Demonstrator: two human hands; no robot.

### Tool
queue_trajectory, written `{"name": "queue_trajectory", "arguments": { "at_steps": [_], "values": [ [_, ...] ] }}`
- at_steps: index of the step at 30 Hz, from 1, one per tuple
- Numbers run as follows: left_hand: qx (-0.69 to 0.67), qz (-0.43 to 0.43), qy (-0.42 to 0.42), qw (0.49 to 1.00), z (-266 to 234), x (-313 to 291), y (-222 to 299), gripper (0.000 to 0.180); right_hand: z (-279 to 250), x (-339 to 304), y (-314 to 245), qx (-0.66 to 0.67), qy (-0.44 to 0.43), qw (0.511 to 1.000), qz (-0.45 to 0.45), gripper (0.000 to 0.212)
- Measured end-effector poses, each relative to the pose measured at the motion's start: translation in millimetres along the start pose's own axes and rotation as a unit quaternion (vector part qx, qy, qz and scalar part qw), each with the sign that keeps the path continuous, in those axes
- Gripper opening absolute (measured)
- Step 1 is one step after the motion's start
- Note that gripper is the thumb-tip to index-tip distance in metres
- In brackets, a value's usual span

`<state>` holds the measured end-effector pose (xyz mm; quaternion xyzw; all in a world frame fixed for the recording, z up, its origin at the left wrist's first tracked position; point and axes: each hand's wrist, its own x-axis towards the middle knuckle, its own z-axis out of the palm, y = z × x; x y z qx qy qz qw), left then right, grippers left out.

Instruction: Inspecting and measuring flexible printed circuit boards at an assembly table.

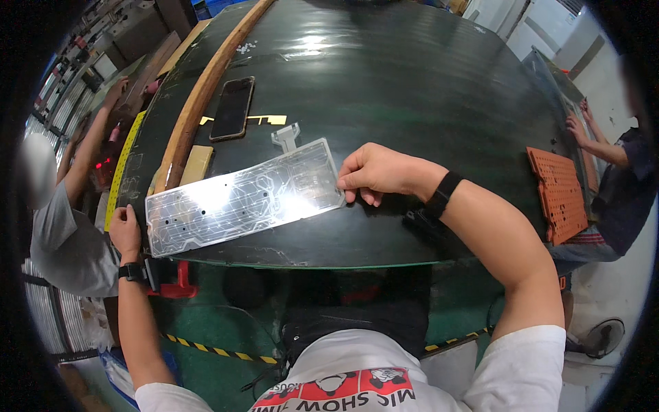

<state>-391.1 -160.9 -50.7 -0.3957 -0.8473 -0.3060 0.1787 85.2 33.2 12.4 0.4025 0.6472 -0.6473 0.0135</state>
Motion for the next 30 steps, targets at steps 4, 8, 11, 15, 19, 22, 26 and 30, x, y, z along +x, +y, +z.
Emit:
{"name": "queue_trajectory", "arguments": {
  "at_steps": [4, 8, 11, 15, 19, 22, 26, 30],
  "values": [
    [-0.005, 0.0, -0.009, 1.0, -1, 0, -3, 0.028, 1, 2, -2, 0.008, -0.003, 1.0, 0.005, 0.011],
    [-0.008, -0.008, -0.017, 1.0, -1, 2, -10, 0.029, -1, 2, -3, 0.017, -0.011, 1.0, 0.014, 0.015],
    [0.001, -0.02, -0.034, 0.999, -1, 3, -10, 0.03, -2, 2, -3, 0.008, -0.018, 1.0, 0.016, 0.015],
    [0.005, -0.021, -0.037, 0.999, 0, 4, -12, 0.031, -5, 5, 2, 0.016, -0.025, 0.999, 0.014, 0.015],
    [0.005, -0.013, -0.046, 0.999, 0, 5, -14, 0.031, -7, 7, 2, 0.028, -0.033, 0.999, 0.017, 0.015],
    [0.001, -0.005, -0.028, 1.0, -1, 3, -12, 0.029, -7, 8, 2, 0.038, -0.033, 0.998, 0.025, 0.015],
    [0.01, -0.011, -0.03, 0.999, 0, 3, -12, 0.029, -7, 7, 1, 0.044, -0.031, 0.998, 0.035, 0.016],
    [0.011, -0.003, -0.027, 1.0, 1, 3, -14, 0.029, -8, 8, 1, 0.047, -0.041, 0.997, 0.039, 0.016]
  ]
}}
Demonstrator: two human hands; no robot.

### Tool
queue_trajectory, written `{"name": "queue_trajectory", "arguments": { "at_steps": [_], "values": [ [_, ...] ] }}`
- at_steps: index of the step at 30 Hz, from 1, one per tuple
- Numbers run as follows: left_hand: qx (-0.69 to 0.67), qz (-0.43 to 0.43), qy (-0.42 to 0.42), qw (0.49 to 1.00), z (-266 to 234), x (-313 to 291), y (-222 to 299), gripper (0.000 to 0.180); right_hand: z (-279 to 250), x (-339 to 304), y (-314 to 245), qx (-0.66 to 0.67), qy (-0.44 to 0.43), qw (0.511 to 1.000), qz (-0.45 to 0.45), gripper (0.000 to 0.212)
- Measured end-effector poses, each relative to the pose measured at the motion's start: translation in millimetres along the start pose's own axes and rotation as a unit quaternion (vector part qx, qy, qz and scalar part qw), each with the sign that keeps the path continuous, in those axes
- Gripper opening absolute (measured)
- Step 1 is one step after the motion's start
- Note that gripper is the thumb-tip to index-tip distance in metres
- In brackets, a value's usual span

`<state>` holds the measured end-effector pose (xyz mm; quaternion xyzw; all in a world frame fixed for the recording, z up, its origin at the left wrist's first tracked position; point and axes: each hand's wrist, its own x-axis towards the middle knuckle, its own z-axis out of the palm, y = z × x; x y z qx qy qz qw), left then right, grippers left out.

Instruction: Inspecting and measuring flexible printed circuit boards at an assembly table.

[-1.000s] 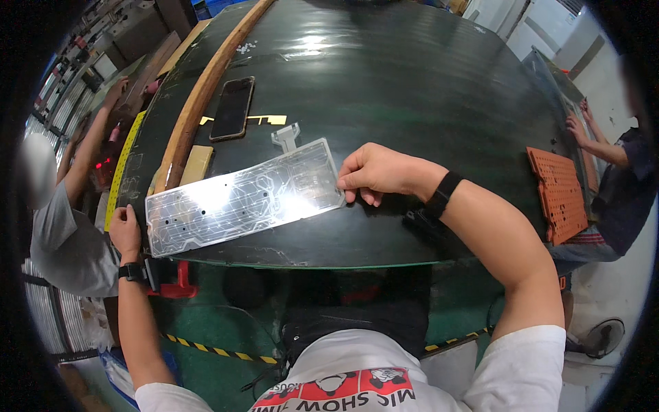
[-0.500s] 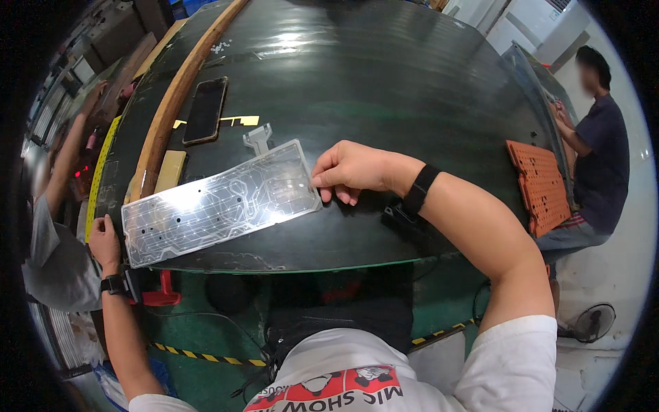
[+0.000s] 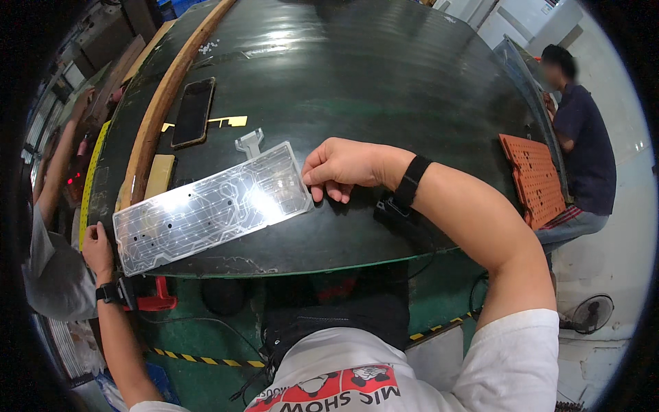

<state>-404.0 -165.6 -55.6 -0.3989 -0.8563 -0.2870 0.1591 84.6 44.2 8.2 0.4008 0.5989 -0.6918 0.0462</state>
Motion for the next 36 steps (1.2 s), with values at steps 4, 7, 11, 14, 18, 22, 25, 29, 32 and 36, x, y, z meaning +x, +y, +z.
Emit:
{"name": "queue_trajectory", "arguments": {
  "at_steps": [4, 7, 11, 14, 18, 22, 25, 29, 32, 36],
  "values": [
    [-0.005, -0.006, -0.011, 1.0, 3, 2, -2, 0.029, -1, 3, -1, -0.006, -0.004, 1.0, 0.014, 0.015],
    [-0.014, 0.003, -0.005, 1.0, 2, 4, -3, 0.03, -2, 6, -5, -0.007, -0.009, 1.0, 0.018, 0.015],
    [-0.007, -0.002, -0.017, 1.0, -7, 8, 2, 0.029, -1, 6, -11, -0.014, -0.012, 1.0, 0.019, 0.016],
    [0.01, 0.006, 0.005, 1.0, 2, 4, 13, 0.026, -9, -2, -4, -0.062, -0.027, 0.998, 0.004, 0.015],
    [0.024, 0.023, -0.003, 0.999, 0, -8, 28, 0.021, 1, -7, -7, -0.048, 0.014, 0.998, 0.032, 0.016],
    [0.02, 0.0, -0.018, 1.0, -9, -12, 37, 0.02, 4, -8, -1, -0.01, 0.026, 1.0, -0.005, 0.015],
    [0.021, -0.005, -0.008, 1.0, -13, -10, 38, 0.019, 5, -5, 1, 0.02, 0.049, 0.998, -0.024, 0.014],
    [0.001, -0.005, 0.01, 1.0, -7, -3, 27, 0.019, 12, 0, -3, 0.009, 0.078, 0.996, -0.038, 0.015],
    [-0.03, -0.01, 0.016, 0.999, -8, -4, 18, 0.02, 15, 2, -5, -0.017, 0.083, 0.996, -0.032, 0.015],
    [-0.209, -0.016, -0.022, 0.977, -12, -11, 5, 0.021, 16, -1, -10, -0.048, 0.079, 0.996, -0.01, 0.016]
  ]
}}
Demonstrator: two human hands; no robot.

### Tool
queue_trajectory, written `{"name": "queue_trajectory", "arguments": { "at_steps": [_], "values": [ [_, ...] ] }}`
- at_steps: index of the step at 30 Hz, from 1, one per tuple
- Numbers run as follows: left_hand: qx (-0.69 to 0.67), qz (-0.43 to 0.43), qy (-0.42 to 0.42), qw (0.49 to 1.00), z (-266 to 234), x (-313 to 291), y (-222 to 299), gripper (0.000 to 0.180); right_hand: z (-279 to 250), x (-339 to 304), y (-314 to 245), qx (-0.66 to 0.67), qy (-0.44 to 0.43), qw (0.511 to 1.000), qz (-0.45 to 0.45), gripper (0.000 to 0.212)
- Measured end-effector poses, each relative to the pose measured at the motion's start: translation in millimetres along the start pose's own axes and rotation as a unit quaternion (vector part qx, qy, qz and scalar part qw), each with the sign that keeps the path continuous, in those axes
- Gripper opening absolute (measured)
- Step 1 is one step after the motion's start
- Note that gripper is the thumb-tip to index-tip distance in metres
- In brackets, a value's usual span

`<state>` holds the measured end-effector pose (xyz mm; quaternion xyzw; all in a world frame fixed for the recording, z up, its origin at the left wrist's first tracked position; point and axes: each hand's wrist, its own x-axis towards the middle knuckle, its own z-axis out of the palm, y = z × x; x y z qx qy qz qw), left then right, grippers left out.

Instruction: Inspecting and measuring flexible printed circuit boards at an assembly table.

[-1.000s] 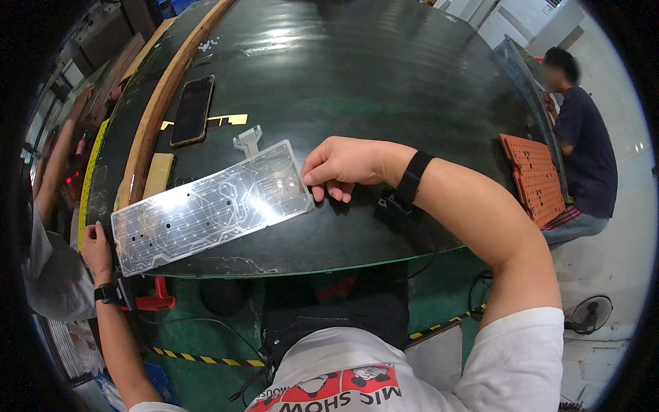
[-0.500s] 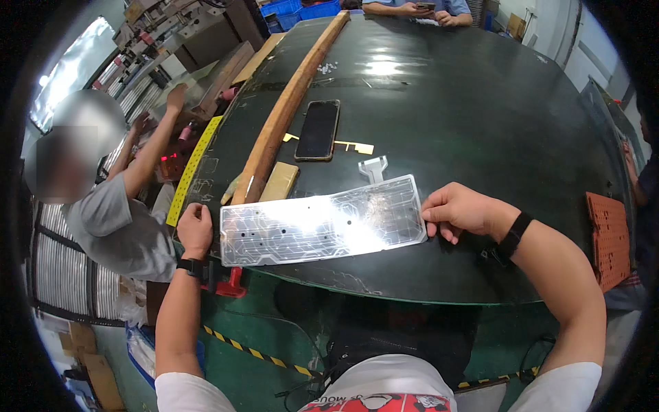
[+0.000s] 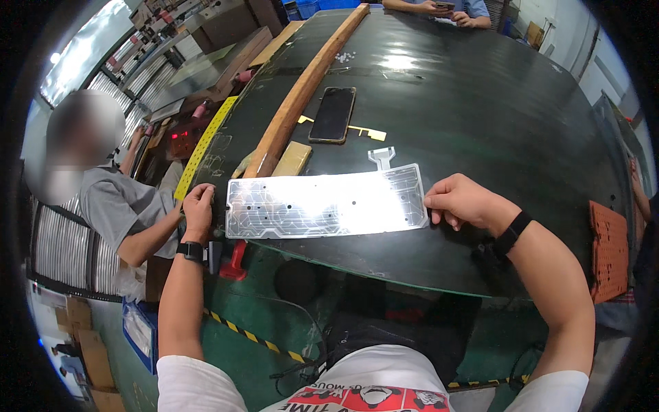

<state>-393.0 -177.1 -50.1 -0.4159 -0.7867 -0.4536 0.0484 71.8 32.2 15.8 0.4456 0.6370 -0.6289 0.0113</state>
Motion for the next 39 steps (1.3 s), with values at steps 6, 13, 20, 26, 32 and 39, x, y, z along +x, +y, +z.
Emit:
{"name": "queue_trajectory", "arguments": {
  "at_steps": [6, 13, 20, 26, 32, 39],
  "values": [
    [-0.178, -0.17, -0.224, 0.943, -22, -17, 40, 0.02, -1, -3, -2, -0.007, 0.003, 1.0, 0.021, 0.017],
    [-0.185, -0.167, -0.267, 0.931, -26, -26, 60, 0.021, 0, -3, 1, -0.011, 0.001, 1.0, 0.001, 0.017],
    [-0.249, -0.198, -0.265, 0.91, -25, -26, 75, 0.017, 5, -6, 3, -0.012, 0.016, 1.0, -0.024, 0.019],
    [-0.202, -0.187, -0.284, 0.919, -25, -21, 87, 0.015, 4, -6, 7, -0.022, 0.023, 0.999, -0.037, 0.017],
    [-0.215, -0.143, -0.276, 0.926, -27, -14, 86, 0.013, 10, -11, 12, -0.024, 0.034, 0.996, -0.083, 0.018],
    [-0.185, -0.085, -0.255, 0.945, -41, 5, 88, 0.014, 27, -19, 10, 0.01, 0.02, 0.995, -0.095, 0.017]
  ]
}}
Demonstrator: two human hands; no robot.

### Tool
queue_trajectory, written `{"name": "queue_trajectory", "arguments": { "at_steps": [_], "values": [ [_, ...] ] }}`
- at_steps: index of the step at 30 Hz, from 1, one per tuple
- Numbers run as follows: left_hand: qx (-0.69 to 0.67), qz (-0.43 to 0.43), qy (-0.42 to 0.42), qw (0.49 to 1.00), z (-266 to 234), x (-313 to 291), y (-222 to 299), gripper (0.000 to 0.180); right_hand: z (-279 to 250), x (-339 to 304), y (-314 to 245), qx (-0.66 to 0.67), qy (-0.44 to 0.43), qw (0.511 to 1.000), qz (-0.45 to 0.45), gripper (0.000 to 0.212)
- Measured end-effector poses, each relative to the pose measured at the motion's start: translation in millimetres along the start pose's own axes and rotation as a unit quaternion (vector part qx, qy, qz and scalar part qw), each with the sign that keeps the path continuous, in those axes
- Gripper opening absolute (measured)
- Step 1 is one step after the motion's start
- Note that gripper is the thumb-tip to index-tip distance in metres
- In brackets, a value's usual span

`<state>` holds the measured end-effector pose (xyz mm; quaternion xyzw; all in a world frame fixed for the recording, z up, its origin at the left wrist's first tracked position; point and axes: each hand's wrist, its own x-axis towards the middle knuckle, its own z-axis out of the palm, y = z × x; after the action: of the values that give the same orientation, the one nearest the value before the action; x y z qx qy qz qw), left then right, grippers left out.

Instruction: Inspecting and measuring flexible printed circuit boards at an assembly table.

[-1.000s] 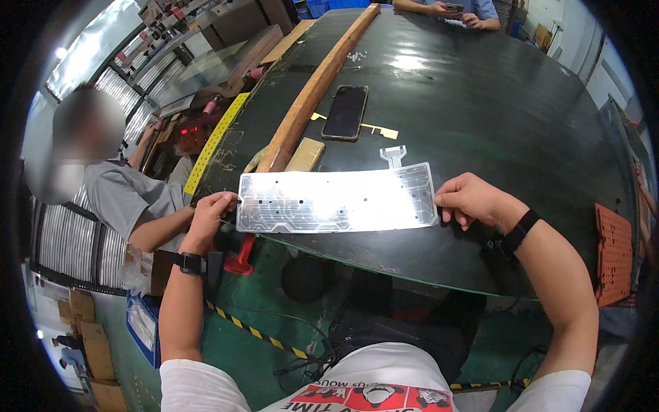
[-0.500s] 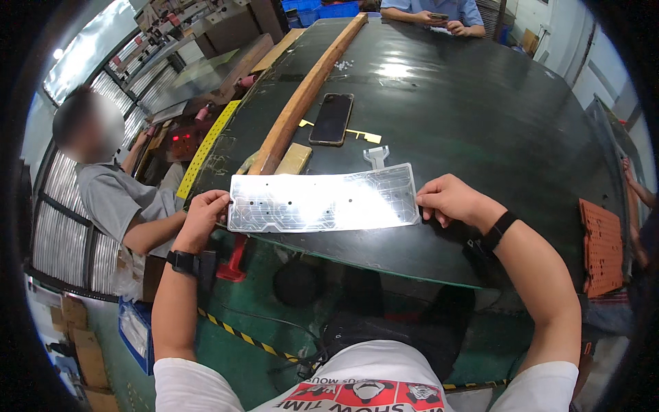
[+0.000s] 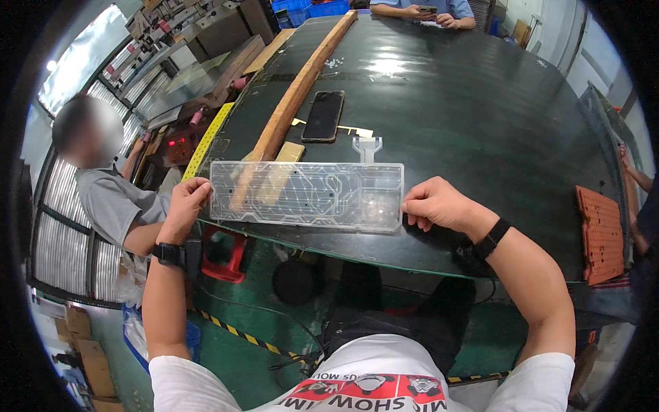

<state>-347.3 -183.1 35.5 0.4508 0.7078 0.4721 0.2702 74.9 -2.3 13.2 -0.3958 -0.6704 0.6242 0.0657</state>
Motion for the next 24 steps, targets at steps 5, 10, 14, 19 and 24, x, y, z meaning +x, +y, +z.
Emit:
{"name": "queue_trajectory", "arguments": {
  "at_steps": [5, 10, 14, 19, 24],
  "values": [
    [0.027, -0.015, 0.0, 1.0, -8, 9, -3, 0.014, 14, 7, -6, 0.017, -0.01, 1.0, 0.009, 0.017],
    [0.142, -0.036, 0.03, 0.989, -28, 28, -7, 0.015, 35, 23, -12, 0.065, -0.024, 0.998, 0.009, 0.015],
    [0.201, -0.022, 0.051, 0.978, -45, 51, -14, 0.017, 53, 39, -21, 0.092, -0.039, 0.995, 0.008, 0.014],
    [0.22, -0.037, 0.071, 0.972, -68, 73, -23, 0.016, 70, 57, -33, 0.1, -0.058, 0.993, 0.006, 0.014],
    [0.235, -0.038, 0.075, 0.968, -71, 86, -39, 0.018, 74, 65, -28, 0.091, -0.067, 0.993, 0.024, 0.015]
  ]
}}
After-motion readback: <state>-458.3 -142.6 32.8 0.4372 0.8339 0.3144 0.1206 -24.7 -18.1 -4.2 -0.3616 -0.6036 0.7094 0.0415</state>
